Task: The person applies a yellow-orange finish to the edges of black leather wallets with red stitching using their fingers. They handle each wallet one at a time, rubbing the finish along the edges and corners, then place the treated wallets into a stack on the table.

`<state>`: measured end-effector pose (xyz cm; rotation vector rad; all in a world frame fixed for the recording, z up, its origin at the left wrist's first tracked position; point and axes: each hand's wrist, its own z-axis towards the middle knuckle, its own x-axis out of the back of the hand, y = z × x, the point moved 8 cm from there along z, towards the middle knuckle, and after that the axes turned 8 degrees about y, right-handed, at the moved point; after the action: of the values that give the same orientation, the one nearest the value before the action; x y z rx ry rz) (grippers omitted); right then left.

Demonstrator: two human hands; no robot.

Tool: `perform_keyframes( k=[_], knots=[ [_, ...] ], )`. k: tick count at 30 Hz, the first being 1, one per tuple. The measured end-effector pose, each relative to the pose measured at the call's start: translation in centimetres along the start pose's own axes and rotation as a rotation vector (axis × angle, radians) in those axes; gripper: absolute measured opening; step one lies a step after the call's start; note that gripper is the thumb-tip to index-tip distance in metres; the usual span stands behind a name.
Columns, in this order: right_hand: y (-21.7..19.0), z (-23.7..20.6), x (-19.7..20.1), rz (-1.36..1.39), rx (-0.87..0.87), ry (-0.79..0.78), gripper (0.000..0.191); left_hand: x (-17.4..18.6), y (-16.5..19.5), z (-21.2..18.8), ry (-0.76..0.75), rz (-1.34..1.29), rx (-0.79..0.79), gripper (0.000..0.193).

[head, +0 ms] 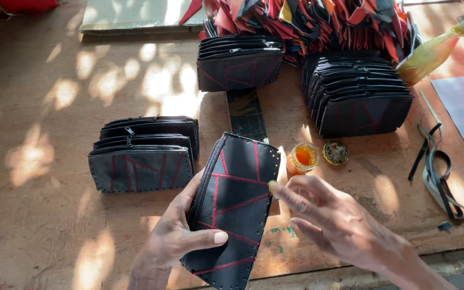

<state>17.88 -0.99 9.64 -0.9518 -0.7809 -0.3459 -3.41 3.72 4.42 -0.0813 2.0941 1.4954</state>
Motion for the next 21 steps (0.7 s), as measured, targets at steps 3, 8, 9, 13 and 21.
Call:
perform_keyframes(
  k=[3,8,9,13,21],
  knots=[
    [-3.7,-0.2,0.3,-0.01,0.21,-0.011,0.078,0.3,0.0,0.4,0.026,0.012,-0.005,0.11],
    [-5.1,-0.1,0.5,-0.228,0.28,-0.001,0.082,0.3,0.3,0.8,0.016,0.052,-0.04,0.108],
    [-4.0,0.1,0.3,-0.2,0.188,-0.017,0.079,0.2,0.3,0.9,0.011,0.054,-0.037,0.108],
    [-2.8,-0.6,-1.0,-0.239,0.254,-0.063,0.088,0.0,0.7,1.1,0.015,0.062,-0.055,0.109],
    [-1.9,-0.9,-0.6,-0.284,0.193,0.02,0.075,-0.4,1.1,1.2,-0.006,0.049,-0.055,0.108]
  ],
)
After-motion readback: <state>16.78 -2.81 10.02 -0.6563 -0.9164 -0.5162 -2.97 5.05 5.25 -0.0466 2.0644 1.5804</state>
